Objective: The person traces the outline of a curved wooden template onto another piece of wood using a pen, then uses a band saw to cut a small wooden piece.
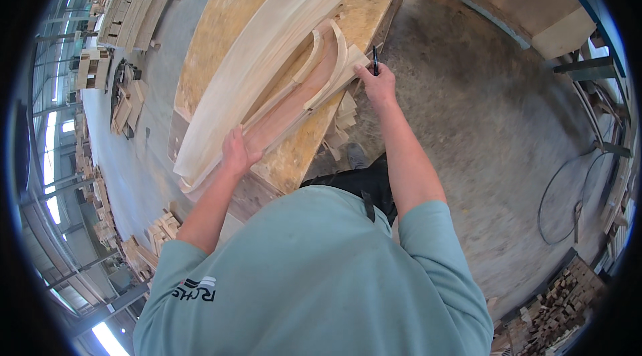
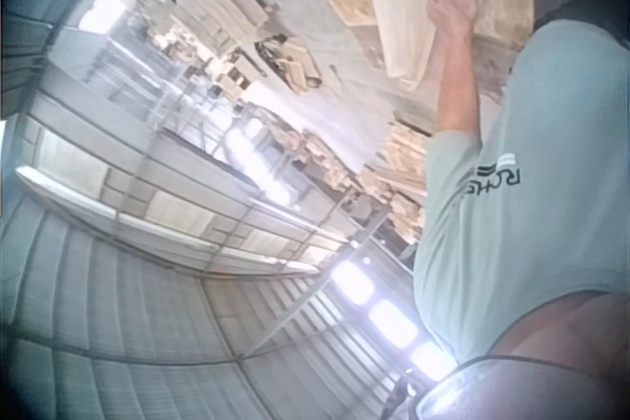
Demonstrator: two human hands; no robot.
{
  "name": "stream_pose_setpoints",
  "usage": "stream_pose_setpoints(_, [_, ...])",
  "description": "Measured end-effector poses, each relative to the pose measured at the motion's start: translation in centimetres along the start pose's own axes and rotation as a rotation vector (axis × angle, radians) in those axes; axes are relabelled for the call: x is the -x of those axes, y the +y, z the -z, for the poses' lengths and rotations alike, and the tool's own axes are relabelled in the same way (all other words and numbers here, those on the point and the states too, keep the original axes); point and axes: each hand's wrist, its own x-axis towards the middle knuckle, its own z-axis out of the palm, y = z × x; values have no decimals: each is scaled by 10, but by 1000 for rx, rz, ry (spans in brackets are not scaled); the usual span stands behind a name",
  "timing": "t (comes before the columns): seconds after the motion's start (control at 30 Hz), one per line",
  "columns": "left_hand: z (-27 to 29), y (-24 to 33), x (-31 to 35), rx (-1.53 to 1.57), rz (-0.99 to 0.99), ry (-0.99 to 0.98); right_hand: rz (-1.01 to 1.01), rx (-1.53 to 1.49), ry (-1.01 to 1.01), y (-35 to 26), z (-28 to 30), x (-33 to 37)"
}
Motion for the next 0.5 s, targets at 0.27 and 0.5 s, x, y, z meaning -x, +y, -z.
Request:
stream_pose_setpoints(0.27, [12,13,1,16,87,-53,41,173,81,-14,20,40])
stream_pose_setpoints(0.5, [21,15,1,33,117,-89,275,298,-349,-22,-26,120])
